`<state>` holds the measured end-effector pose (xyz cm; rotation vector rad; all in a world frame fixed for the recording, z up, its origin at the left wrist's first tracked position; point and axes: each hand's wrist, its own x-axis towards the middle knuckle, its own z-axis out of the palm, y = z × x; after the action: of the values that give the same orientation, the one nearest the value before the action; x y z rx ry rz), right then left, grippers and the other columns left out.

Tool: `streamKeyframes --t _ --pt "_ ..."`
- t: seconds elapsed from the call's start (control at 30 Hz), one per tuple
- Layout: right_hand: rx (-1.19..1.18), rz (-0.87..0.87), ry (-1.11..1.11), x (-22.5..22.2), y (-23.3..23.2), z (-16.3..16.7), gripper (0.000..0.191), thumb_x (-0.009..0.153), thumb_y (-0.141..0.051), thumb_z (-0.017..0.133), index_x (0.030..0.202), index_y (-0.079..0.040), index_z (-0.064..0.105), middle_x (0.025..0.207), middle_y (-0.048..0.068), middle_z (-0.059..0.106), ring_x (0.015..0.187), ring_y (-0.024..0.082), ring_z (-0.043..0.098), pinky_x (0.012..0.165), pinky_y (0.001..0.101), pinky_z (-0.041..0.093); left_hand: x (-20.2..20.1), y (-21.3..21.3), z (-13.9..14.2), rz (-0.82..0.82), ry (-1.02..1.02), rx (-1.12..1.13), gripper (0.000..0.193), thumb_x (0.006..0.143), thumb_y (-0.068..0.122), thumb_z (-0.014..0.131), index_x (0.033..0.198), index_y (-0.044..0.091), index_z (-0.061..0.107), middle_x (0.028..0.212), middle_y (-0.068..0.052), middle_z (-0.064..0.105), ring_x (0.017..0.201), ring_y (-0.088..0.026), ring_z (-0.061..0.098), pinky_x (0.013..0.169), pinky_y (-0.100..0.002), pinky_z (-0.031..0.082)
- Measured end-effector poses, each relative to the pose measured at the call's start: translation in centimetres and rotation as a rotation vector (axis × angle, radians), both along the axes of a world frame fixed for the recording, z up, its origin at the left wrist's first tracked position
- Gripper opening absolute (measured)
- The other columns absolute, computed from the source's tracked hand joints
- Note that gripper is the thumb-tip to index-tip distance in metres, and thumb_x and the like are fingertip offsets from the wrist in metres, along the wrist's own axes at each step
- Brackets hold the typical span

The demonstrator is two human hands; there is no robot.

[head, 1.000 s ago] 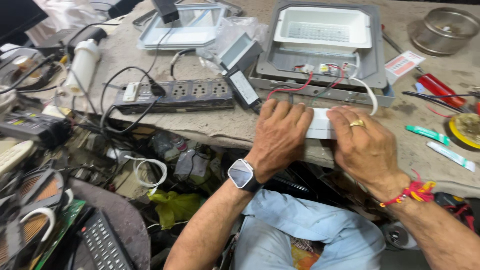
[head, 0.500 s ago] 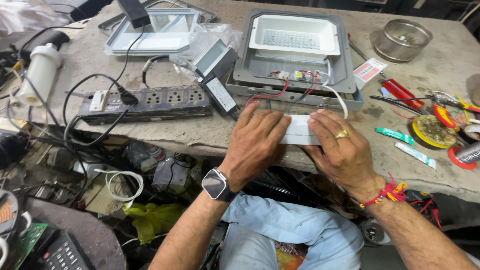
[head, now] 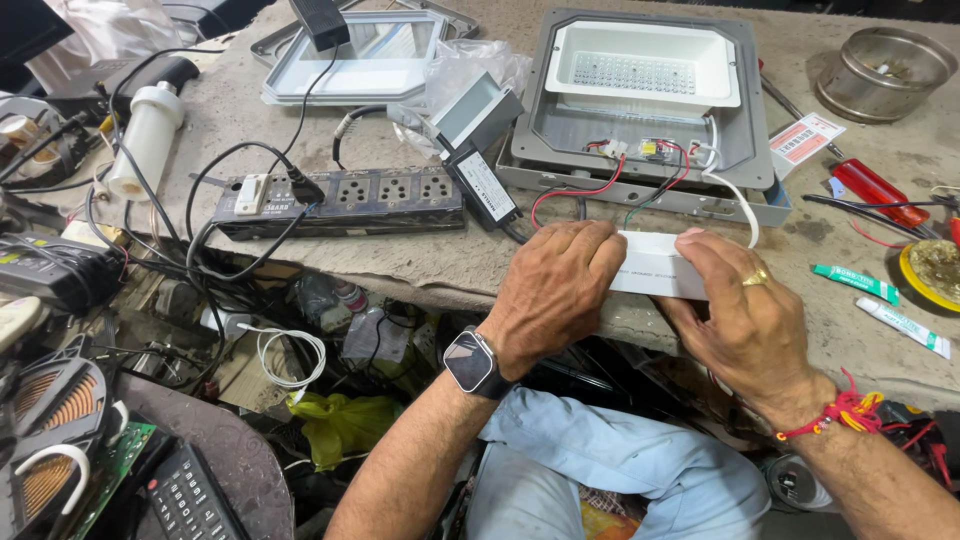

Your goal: The person assembles a small white electronic box by inserting a circuit board and connecting wires. They use pliers to cut wires and a screwdriver to tighten connections, then close the box and connect it to a larger LED light fixture.

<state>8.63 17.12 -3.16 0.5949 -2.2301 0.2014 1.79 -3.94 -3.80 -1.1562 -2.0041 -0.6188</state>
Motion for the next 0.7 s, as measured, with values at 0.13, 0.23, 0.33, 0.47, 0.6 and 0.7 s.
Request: streamKeyframes --t 0.13,0.23,0.33,0.47,0.6,0.7 --pt "-0.092 0.081 0.098 0.4 1.2 -0.7 0.071 0.083 -0.011 0.091 0.136 -0.001 0.046 0.134 0.018 0.060 0.118 0.034 0.066 0.096 0.0389 0.057 0.7 0.3 1.2 0.089 -0.068 -0.197 0.024 0.080 0.012 0.067 0.102 0.006 0.059 0.099 -0.011 0.062 0.095 -0.029 0.065 0.087 -0.041 0.052" --pt "-0.332 0.007 0.029 1.6 3.2 -1.1 0.077 0.080 -0.019 0.094 0.138 -0.001 0.046 0.135 0.016 0.055 0.120 0.030 0.059 0.098 0.0392 0.052 1.2 1.3 1.8 0.135 -0.061 -0.237 0.038 0.083 0.011 0.067 0.120 0.003 0.064 0.090 -0.009 0.059 0.081 -0.026 0.060 0.071 -0.040 0.049" --pt "-0.517 -0.055 -0.265 1.4 5.3 -0.9 0.076 0.069 -0.020 0.093 0.132 -0.002 0.055 0.133 0.014 0.057 0.114 0.027 0.061 0.090 0.0383 0.052 1.5 2.1 2.0 0.147 -0.009 -0.259 0.048 0.076 0.014 0.067 0.123 0.006 0.065 0.092 -0.009 0.061 0.084 -0.026 0.062 0.067 -0.040 0.050" --pt "-0.410 0.061 -0.278 1.2 5.5 -1.0 0.077 0.068 -0.013 0.090 0.136 0.000 0.057 0.137 0.016 0.059 0.128 0.033 0.056 0.105 0.0404 0.047 1.7 2.0 1.9 0.115 -0.021 -0.248 0.045 0.079 0.011 0.069 0.124 0.006 0.063 0.107 -0.007 0.064 0.099 -0.027 0.065 0.081 -0.039 0.054" --pt "-0.465 0.191 -0.278 0.1 5.1 -0.9 0.070 0.067 -0.004 0.086 0.133 -0.004 0.062 0.133 0.014 0.064 0.125 0.031 0.060 0.108 0.0405 0.047 1.3 0.6 1.8 -0.010 -0.119 -0.121 0.061 0.070 0.011 0.077 0.128 0.005 0.061 0.119 -0.012 0.065 0.106 -0.033 0.065 0.085 -0.042 0.055" --pt "-0.545 0.305 -0.235 -0.4 4.7 -0.8 0.066 0.069 -0.001 0.083 0.132 -0.004 0.064 0.133 0.014 0.065 0.129 0.029 0.061 0.112 0.0400 0.047 0.7 -0.1 1.8 -0.092 -0.211 -0.043 0.061 0.074 0.012 0.081 0.131 0.005 0.058 0.123 -0.013 0.065 0.107 -0.034 0.065 0.088 -0.042 0.055"
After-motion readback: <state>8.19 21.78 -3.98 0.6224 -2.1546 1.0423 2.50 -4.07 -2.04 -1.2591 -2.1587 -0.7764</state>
